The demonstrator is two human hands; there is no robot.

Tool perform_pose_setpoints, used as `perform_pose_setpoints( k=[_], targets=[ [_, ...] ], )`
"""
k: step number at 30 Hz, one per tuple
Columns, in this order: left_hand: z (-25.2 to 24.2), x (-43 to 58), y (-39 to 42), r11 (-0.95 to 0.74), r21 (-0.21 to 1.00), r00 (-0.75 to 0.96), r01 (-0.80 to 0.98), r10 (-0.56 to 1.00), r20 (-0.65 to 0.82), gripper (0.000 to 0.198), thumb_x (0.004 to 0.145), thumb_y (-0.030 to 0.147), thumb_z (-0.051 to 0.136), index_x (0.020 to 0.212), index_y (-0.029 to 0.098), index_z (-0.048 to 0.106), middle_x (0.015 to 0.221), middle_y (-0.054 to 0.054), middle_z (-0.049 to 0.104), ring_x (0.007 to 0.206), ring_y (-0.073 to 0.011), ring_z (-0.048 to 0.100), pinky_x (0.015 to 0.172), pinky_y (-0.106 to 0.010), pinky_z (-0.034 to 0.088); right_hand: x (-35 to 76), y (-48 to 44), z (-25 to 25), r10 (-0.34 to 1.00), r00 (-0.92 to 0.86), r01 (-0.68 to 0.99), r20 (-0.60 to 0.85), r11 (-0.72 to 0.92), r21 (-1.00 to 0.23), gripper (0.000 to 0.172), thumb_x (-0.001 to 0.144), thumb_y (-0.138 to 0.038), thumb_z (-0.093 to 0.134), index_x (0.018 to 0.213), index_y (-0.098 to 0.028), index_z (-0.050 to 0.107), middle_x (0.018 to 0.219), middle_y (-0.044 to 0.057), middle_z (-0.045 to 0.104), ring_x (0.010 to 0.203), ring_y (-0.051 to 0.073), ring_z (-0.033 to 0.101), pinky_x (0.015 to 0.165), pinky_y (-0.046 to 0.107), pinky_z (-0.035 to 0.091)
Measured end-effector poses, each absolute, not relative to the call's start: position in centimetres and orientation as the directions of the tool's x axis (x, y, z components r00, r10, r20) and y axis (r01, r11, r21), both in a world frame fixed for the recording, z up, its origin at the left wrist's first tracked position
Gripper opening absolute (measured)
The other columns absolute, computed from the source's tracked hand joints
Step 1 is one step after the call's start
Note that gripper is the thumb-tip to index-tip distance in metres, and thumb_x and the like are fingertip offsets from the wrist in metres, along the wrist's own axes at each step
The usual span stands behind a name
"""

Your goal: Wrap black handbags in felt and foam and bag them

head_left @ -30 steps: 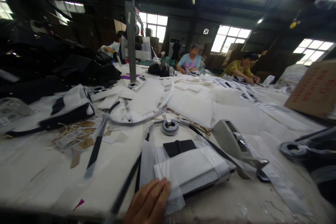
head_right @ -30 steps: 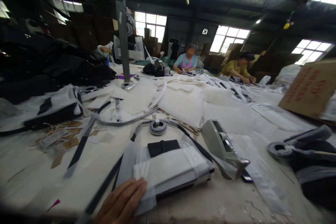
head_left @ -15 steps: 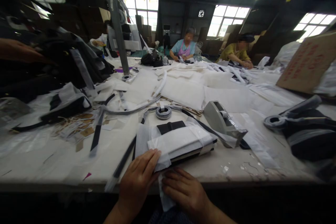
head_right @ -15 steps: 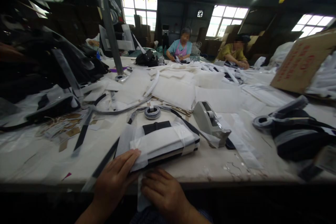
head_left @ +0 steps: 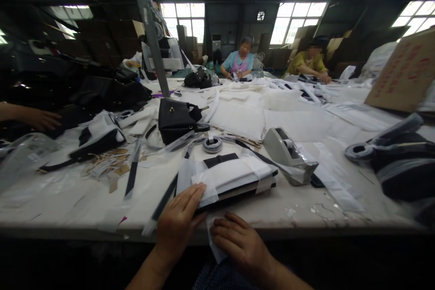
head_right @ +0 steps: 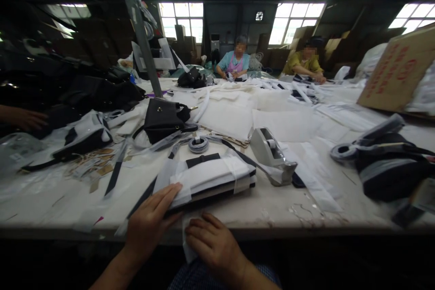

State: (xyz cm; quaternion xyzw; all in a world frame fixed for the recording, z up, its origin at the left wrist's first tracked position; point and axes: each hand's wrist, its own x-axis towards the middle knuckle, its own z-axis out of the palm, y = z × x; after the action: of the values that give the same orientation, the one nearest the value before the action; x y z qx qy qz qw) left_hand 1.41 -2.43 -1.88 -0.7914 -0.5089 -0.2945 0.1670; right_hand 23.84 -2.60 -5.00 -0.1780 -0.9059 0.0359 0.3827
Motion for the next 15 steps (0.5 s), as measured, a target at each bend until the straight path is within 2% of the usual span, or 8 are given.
perform_pose_setpoints(
  k=[6,8,11,13,15],
  targets=[
    [3.3,0.9,-0.3,-0.402,0.113,0.282,0.909,0.791,0.544,0.046,0.083,0.02,0.066,0.129,0.022,0.057,0.121,-0.005,0.069,0.107,-0.0221,0.067,0.089,-0.031,0.054,22.3,-1.9,-4.8,0.413,-0.593,0.309,0.691,0.91,-0.278,0.021,0.097,-0.012,0.045,0.106,-0.018,0.064,0.1,0.008,0.075,0.095,0.018,0.068,0.092,0.038,0.053],
    [5.3,0.9,0.6,-0.38,0.117,0.28,0.918,0.827,0.488,0.049,0.079,0.02,0.069,0.126,0.024,0.059,0.121,-0.004,0.069,0.107,-0.0232,0.067,0.086,-0.032,0.055,22.1,-1.6,-4.5,0.443,-0.601,0.306,0.665,0.896,-0.321,0.023,0.095,-0.01,0.045,0.107,-0.018,0.063,0.106,0.009,0.074,0.099,0.018,0.067,0.094,0.039,0.052],
    [8.0,1.0,1.9,-0.358,0.102,0.284,0.928,0.858,0.427,0.051,0.075,0.024,0.074,0.124,0.025,0.062,0.12,-0.004,0.07,0.107,-0.0252,0.067,0.083,-0.033,0.054,21.9,-1.3,-3.8,0.526,-0.605,0.327,0.597,0.848,-0.416,0.029,0.094,-0.012,0.046,0.121,-0.016,0.057,0.118,0.013,0.069,0.111,0.021,0.064,0.101,0.041,0.049],
    [9.3,1.0,2.8,-0.356,0.099,0.29,0.929,0.869,0.401,0.051,0.074,0.028,0.076,0.123,0.025,0.063,0.121,-0.003,0.069,0.107,-0.0255,0.067,0.082,-0.032,0.053,21.8,-0.9,-3.4,0.58,-0.562,0.345,0.589,0.812,-0.47,0.031,0.096,-0.014,0.047,0.126,-0.015,0.053,0.121,0.013,0.068,0.112,0.022,0.064,0.101,0.039,0.05],
    [10.5,1.1,3.6,-0.356,0.106,0.294,0.929,0.879,0.376,0.052,0.073,0.032,0.077,0.124,0.026,0.063,0.121,-0.002,0.069,0.105,-0.0248,0.067,0.083,-0.031,0.052,21.6,-0.3,-3.2,0.624,-0.476,0.34,0.62,0.78,-0.525,0.025,0.098,-0.016,0.048,0.122,-0.017,0.054,0.124,0.012,0.066,0.111,0.021,0.064,0.096,0.036,0.053]
  ],
)
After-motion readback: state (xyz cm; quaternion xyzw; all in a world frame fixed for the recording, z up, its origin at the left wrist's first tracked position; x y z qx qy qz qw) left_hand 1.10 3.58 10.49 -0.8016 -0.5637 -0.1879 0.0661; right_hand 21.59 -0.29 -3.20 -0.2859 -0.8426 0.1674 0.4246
